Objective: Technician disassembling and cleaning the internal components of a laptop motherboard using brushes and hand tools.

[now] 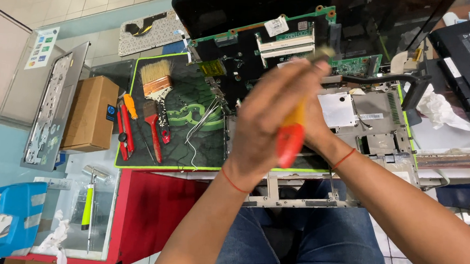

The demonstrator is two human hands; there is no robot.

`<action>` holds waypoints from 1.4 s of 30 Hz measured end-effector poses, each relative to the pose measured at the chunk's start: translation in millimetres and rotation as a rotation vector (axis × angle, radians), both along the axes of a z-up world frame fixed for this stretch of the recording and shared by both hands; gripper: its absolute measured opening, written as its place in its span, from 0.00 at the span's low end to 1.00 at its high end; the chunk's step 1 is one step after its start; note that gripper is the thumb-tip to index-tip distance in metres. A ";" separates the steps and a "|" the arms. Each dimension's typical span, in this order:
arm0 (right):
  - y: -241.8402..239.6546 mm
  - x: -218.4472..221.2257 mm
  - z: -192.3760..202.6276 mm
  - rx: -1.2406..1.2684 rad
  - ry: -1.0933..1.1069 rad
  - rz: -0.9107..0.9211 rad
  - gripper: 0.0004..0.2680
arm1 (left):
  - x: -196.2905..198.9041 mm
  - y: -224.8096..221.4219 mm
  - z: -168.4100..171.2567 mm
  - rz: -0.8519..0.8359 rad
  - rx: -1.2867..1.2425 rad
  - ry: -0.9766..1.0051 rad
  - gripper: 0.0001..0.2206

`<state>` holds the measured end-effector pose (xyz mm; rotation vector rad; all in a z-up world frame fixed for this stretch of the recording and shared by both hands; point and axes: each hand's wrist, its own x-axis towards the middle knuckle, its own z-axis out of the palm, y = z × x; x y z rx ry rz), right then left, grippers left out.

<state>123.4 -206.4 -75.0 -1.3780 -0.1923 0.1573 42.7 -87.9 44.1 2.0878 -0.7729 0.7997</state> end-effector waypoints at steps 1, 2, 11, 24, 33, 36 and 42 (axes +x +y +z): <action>-0.7 -0.2 -0.3 0.001 -0.001 0.000 0.11 | -2.6 0.7 1.5 0.000 0.001 0.001 0.23; -2.4 0.5 0.3 0.000 -0.004 -0.002 0.11 | -4.3 0.9 3.3 0.044 -0.050 0.028 0.19; -45.7 38.4 -63.3 -0.008 -0.027 -0.007 0.11 | 1.7 -9.0 5.0 0.065 -0.311 0.113 0.17; -48.3 7.7 -32.7 -0.017 -0.036 -0.073 0.13 | 10.0 -10.4 12.8 -0.138 -0.253 0.303 0.23; -21.8 1.4 -0.8 -0.025 -0.038 -0.064 0.14 | 8.4 -28.6 16.4 -0.218 -0.021 0.199 0.17; 1.9 2.0 -1.0 -0.028 -0.039 -0.017 0.15 | 19.6 -48.6 -30.7 -0.113 0.155 0.059 0.25; 18.0 2.8 -1.1 -0.038 -0.049 0.041 0.16 | -8.5 9.4 -33.9 0.087 0.385 0.101 0.38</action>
